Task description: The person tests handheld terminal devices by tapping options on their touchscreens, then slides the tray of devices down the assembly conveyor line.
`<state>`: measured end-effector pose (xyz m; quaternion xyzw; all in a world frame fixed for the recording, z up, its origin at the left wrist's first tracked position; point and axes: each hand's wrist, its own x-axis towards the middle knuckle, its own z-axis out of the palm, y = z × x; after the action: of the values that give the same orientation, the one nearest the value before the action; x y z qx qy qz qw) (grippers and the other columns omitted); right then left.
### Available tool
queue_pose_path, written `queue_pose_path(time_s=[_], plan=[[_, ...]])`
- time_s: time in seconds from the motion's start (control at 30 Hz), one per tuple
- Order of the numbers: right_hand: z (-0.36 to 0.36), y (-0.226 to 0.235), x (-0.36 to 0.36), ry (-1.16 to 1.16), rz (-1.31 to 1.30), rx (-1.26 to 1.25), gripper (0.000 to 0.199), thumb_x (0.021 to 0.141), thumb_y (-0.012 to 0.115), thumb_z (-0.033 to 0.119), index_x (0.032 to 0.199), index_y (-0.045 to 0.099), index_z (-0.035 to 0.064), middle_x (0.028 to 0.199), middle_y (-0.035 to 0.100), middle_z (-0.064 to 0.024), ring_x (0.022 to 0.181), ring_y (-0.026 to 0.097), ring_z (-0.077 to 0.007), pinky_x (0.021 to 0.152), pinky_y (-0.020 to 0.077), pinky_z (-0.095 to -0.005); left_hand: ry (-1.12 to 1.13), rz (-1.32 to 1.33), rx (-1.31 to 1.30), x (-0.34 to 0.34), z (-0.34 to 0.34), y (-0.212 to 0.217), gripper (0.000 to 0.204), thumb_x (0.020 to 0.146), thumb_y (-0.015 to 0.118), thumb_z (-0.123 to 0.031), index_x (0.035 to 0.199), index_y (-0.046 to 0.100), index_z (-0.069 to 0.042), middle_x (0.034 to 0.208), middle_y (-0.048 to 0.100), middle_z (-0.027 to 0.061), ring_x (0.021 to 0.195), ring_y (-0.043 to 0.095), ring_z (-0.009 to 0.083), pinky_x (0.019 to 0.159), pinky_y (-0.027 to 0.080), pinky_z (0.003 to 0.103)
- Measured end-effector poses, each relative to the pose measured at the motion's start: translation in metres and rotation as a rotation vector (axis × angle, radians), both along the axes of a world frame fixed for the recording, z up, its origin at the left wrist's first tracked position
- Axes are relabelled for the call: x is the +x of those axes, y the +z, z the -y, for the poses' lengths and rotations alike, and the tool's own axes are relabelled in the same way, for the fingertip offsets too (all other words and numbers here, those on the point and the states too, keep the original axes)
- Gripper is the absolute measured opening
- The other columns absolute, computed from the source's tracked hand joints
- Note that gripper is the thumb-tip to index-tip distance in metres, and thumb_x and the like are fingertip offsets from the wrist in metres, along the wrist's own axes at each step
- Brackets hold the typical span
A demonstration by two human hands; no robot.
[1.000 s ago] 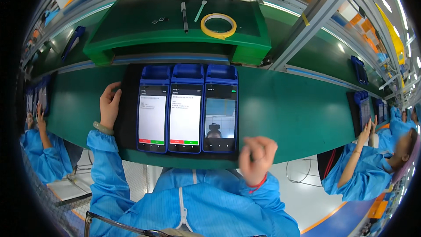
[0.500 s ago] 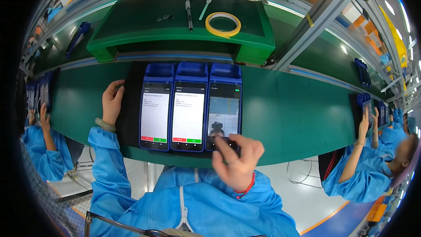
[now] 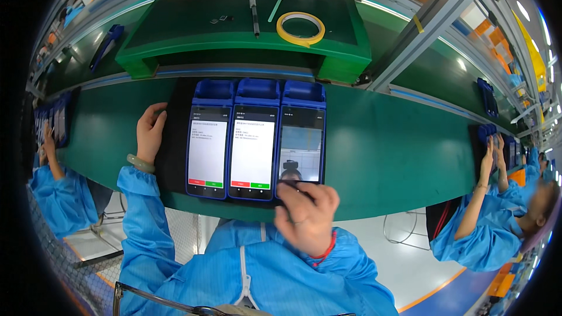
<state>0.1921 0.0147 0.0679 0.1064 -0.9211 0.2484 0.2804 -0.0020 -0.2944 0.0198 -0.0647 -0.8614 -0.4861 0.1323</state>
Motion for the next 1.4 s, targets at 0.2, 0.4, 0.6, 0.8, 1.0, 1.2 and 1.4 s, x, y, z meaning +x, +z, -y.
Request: queue_pose_path(time_s=[0.2,0.4,0.6,0.8,1.0,1.2,1.4], plan=[[0.023,-0.002,-0.005,0.090,0.109,0.097,0.039,0.061,0.069,0.010,0.100,0.061,0.0092,0.099,0.063,-0.0009,0.098,0.051,-0.0229,0.089,0.0321,-0.0390,-0.005,0.012,0.033,-0.001,-0.003,-0.001,0.022,0.086,0.055,-0.010,0.107,0.058,-0.003,0.064,0.055,0.0011,0.057,0.045,0.0061,0.054,0.036,0.021],[0.007,0.003,0.000,-0.064,0.039,-0.060,0.036,0.061,0.067,0.006,0.097,0.064,0.0084,0.092,0.063,-0.0023,0.090,0.053,-0.0209,0.082,0.0328,-0.0354,0.011,0.008,-0.004,0.001,-0.004,0.003,0.022,0.086,0.055,-0.009,0.107,0.059,-0.003,0.064,0.056,0.0018,0.057,0.046,0.0068,0.054,0.037,0.022],[0.012,-0.003,-0.003,-0.011,0.041,-0.062,0.031,0.062,0.066,0.005,0.093,0.062,0.0086,0.098,0.064,0.0001,0.090,0.054,-0.0203,0.081,0.0334,-0.0353,0.009,-0.015,0.000,0.000,-0.005,0.000,0.022,0.085,0.056,-0.010,0.106,0.059,-0.003,0.064,0.055,0.0020,0.056,0.046,0.0072,0.053,0.037,0.022],[0.017,-0.005,-0.004,0.034,0.037,-0.034,0.032,0.062,0.067,0.006,0.093,0.062,0.0091,0.097,0.064,0.0008,0.086,0.053,-0.0190,0.079,0.0339,-0.0346,0.019,-0.007,-0.020,0.002,-0.004,0.001,0.021,0.085,0.057,-0.010,0.105,0.060,-0.004,0.061,0.054,0.0020,0.055,0.045,0.0075,0.052,0.037,0.023],[0.049,0.000,-0.014,0.234,-0.006,-0.046,0.039,0.059,0.067,0.004,0.097,0.061,0.0097,0.099,0.064,0.0009,0.087,0.054,-0.0203,0.077,0.0345,-0.0364,0.034,-0.003,-0.021,0.002,-0.005,0.003,0.021,0.085,0.056,-0.010,0.105,0.060,-0.004,0.060,0.053,0.0018,0.055,0.044,0.0078,0.052,0.036,0.023],[0.056,0.002,-0.018,0.270,0.023,-0.058,0.038,0.060,0.067,0.005,0.097,0.061,0.0107,0.102,0.064,0.0027,0.091,0.053,-0.0192,0.079,0.0349,-0.0362,0.026,0.014,0.001,0.003,-0.006,0.002,0.021,0.084,0.057,-0.010,0.104,0.060,-0.004,0.058,0.050,0.0014,0.053,0.042,0.0076,0.051,0.035,0.024],[-0.022,-0.003,-0.005,-0.183,-0.034,-0.234,0.038,0.066,0.058,-0.005,0.104,0.056,0.0008,0.104,0.058,-0.0144,0.094,0.052,-0.0289,0.085,0.0400,-0.0379,0.027,-0.007,-0.015,0.003,-0.005,0.000,0.021,0.084,0.057,-0.009,0.104,0.060,-0.003,0.057,0.048,0.0011,0.052,0.041,0.0073,0.049,0.034,0.024]])
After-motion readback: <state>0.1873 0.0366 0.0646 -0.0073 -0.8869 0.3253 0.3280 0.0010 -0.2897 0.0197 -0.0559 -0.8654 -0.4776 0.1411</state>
